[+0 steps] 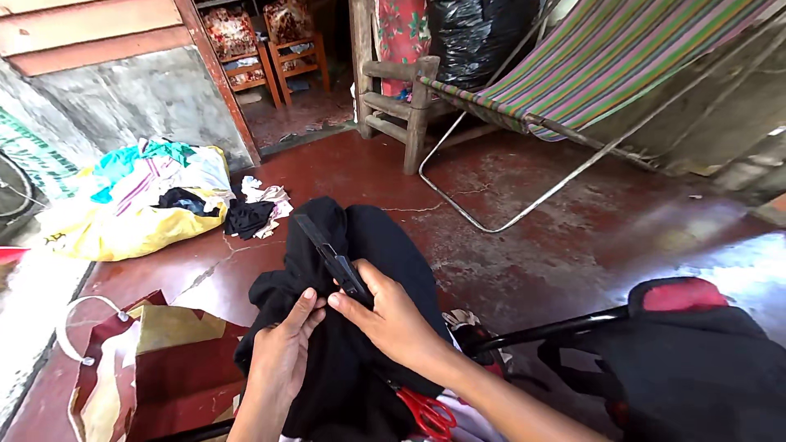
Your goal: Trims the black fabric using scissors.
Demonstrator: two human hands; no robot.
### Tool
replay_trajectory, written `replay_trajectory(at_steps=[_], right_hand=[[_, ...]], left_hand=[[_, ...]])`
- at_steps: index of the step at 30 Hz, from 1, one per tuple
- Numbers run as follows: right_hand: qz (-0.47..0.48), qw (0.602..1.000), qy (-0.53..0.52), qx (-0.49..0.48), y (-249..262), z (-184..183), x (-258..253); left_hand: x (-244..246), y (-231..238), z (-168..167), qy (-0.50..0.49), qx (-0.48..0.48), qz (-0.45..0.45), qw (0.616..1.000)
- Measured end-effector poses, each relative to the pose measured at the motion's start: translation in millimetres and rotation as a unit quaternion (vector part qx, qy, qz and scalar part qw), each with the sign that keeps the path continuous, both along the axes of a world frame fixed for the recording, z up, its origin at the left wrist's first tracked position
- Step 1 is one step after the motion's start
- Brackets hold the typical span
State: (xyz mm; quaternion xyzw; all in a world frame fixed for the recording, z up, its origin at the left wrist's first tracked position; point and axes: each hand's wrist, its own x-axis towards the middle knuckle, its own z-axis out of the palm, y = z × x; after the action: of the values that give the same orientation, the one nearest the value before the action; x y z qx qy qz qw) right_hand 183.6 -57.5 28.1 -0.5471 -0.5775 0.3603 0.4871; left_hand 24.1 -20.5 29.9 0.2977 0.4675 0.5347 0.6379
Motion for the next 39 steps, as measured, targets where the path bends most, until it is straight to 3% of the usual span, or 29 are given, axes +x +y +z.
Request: replay_trajectory(at_steps=[3, 9, 39], right_hand=[[0.05, 0.995, -0.038, -0.082, -11, 2, 9], [0.076, 0.98, -0.126, -0.134, -30, 2, 21], [-0.008, 0.946, -0.316, -0.066, -52, 8, 9]], left_hand=[[0, 2, -6, -0.027, 0.013, 0.006, 1.0], [0, 2, -13, -0.073, 0.037, -0.013, 0.997], [0, -2, -25, -0.095, 0.082, -0.006, 0.992]])
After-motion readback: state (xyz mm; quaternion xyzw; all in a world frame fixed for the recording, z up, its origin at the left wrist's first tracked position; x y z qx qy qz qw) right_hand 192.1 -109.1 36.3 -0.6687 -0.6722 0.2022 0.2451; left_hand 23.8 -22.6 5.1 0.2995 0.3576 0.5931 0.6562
